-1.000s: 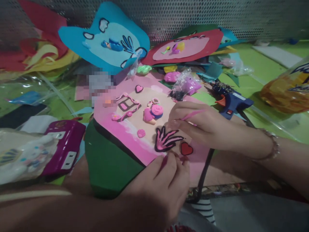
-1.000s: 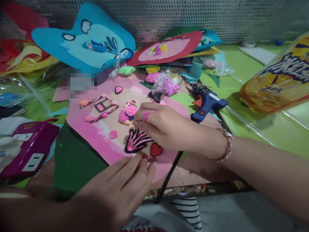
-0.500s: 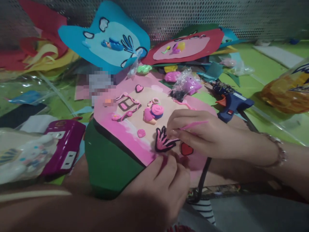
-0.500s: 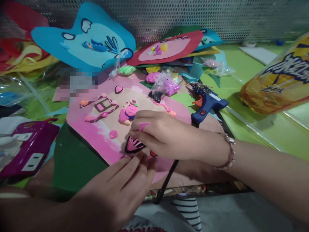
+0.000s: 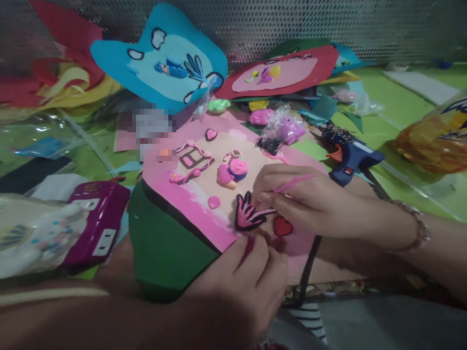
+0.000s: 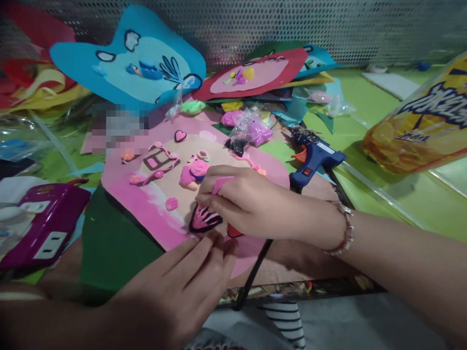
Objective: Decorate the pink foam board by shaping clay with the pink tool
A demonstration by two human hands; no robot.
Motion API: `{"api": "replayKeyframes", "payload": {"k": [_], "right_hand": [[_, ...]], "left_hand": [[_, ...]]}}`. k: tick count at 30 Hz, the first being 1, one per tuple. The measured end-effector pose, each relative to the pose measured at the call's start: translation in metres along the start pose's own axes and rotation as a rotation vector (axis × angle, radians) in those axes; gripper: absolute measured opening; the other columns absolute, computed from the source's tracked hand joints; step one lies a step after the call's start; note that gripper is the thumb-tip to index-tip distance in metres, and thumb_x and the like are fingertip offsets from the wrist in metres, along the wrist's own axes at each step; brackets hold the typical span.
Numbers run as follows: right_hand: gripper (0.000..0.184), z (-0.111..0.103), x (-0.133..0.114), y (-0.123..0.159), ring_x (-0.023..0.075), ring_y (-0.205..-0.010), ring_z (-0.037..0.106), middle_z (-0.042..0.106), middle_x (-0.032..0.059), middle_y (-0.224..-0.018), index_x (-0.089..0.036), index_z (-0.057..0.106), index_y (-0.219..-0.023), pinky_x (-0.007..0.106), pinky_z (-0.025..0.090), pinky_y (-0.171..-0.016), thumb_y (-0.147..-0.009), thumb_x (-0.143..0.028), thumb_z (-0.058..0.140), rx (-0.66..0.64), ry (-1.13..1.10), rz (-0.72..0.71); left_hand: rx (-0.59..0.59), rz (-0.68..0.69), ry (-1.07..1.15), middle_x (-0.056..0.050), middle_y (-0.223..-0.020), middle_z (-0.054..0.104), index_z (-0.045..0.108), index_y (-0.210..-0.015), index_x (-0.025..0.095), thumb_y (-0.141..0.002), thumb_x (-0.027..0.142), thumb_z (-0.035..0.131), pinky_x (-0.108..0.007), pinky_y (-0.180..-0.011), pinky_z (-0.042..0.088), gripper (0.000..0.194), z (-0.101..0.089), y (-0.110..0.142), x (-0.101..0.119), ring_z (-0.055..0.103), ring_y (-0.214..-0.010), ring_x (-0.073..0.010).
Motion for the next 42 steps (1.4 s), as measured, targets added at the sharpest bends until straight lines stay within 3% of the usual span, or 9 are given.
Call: {"api": "replayKeyframes", "payload": {"k": [20,26,32,42], "right_hand": [[0.023,0.0003,0.0029,-0.0001,0.0115,-0.074,0.052,0.058,0.0057,-0.080,-0.013,0.056,-0.078,0.023,0.043,-0.069,-0.094,-0.014,0.040,0.038,0.039,0.045],[0.027,0.0005,0.0018,-0.0006,0.0121,-0.077,0.054,0.058,0.0065,-0.082,-0.013,0.055,-0.077,0.024,0.043,-0.071,-0.095,-0.016,0.036,-0.006,-0.027,0.052],[0.026,-0.0008,0.0093,-0.0001,0.0119,-0.071,0.053,0.060,0.0049,-0.076,-0.012,0.059,-0.079,0.025,0.042,-0.067,-0.094,-0.017,0.040,0.032,-0.020,0.135],[0.025,-0.0018,0.0051,-0.0010,0.0106,-0.071,0.054,0.060,0.0039,-0.076,-0.013,0.056,-0.078,0.024,0.043,-0.067,-0.094,-0.016,0.039,0.045,-0.094,0.104]], "left_hand": [[-0.006,-0.005,0.015,-0.012,-0.111,0.062,0.060,-0.119,0.005,-0.092,0.010,0.034,-0.037,-0.084,0.050,0.037,0.0010,0.0010,0.0003,0.056,-0.106,-0.0296],[0.004,-0.003,0.000,-0.011,-0.111,0.062,0.061,-0.117,0.006,-0.093,0.010,0.034,-0.038,-0.085,0.049,0.037,0.0013,0.0005,-0.0001,0.057,-0.104,-0.0292],[0.028,-0.009,-0.003,-0.011,-0.112,0.062,0.061,-0.117,0.006,-0.093,0.009,0.034,-0.037,-0.087,0.047,0.037,0.0001,0.0000,-0.0003,0.056,-0.105,-0.0284],[0.027,-0.003,-0.009,-0.011,-0.112,0.062,0.061,-0.117,0.006,-0.091,0.011,0.037,-0.038,-0.087,0.049,0.036,0.0016,0.0018,0.0006,0.057,-0.105,-0.0289]]}}
Point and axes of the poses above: each hand's wrist, its own y-axis away from the middle knuckle, its own z-axis out of the palm, x = y × z, the point moved 2 cm from there along -y, towards the middle knuckle
